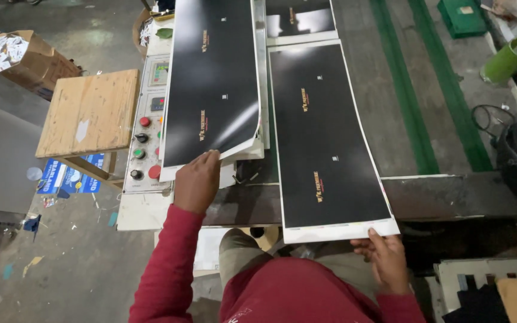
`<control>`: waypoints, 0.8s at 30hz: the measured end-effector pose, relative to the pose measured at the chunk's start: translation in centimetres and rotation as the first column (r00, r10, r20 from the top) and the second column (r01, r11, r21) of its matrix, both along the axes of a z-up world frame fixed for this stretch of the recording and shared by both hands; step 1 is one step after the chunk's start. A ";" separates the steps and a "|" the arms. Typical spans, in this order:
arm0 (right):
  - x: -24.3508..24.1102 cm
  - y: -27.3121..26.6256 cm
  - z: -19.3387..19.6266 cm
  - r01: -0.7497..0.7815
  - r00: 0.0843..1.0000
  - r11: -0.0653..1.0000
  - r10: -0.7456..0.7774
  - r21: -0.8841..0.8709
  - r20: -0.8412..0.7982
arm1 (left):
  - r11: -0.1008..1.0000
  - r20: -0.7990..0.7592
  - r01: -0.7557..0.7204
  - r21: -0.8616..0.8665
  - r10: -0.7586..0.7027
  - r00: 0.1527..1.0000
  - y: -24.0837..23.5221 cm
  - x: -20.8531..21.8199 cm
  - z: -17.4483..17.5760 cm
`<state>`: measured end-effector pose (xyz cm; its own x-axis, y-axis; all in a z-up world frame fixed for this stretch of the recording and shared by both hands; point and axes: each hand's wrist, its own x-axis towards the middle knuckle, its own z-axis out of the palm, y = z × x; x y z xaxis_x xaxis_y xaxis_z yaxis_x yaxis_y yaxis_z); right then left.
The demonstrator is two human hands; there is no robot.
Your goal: Inspecting and stacking printed sheets on a finishing machine in a print shop environment.
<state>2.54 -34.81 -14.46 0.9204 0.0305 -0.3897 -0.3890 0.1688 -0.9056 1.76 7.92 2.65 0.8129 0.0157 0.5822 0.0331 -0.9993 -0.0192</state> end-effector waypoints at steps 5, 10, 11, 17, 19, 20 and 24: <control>1.9 2.1 0.3 -0.043 0.996 0.999 0.041 0.020 0.083 | 0.997 -0.049 -0.059 -0.042 0.057 0.997 -1.6 -1.0 0.4; 5.4 4.2 0.3 -0.044 0.995 0.999 0.043 0.010 0.094 | 0.985 -0.004 -0.015 -0.175 0.015 1.000 -3.2 -2.0 0.8; 6.2 4.4 -0.9 -0.023 0.994 0.999 0.020 0.025 0.107 | 0.989 -0.032 -0.043 -0.143 0.039 0.999 -3.1 -1.9 0.2; 11.0 6.2 -2.1 -0.032 0.993 0.998 0.025 0.062 0.112 | 0.985 -0.069 -0.050 -0.165 0.039 0.997 -2.8 -1.9 -0.9; 11.9 6.4 -2.4 -0.041 0.995 0.996 0.033 0.085 0.093 | 0.988 -0.071 -0.060 -0.139 0.051 0.996 -2.9 -1.9 -0.6; 12.0 6.3 -2.5 -0.059 0.996 0.994 0.052 0.097 0.076 | 0.987 -0.069 -0.041 -0.157 0.030 0.997 -3.1 -2.0 -0.3; 10.1 6.1 -0.4 -0.093 0.996 0.989 0.092 0.119 0.013 | 0.963 -0.032 0.075 -0.259 -0.086 0.996 -3.4 -2.0 -1.1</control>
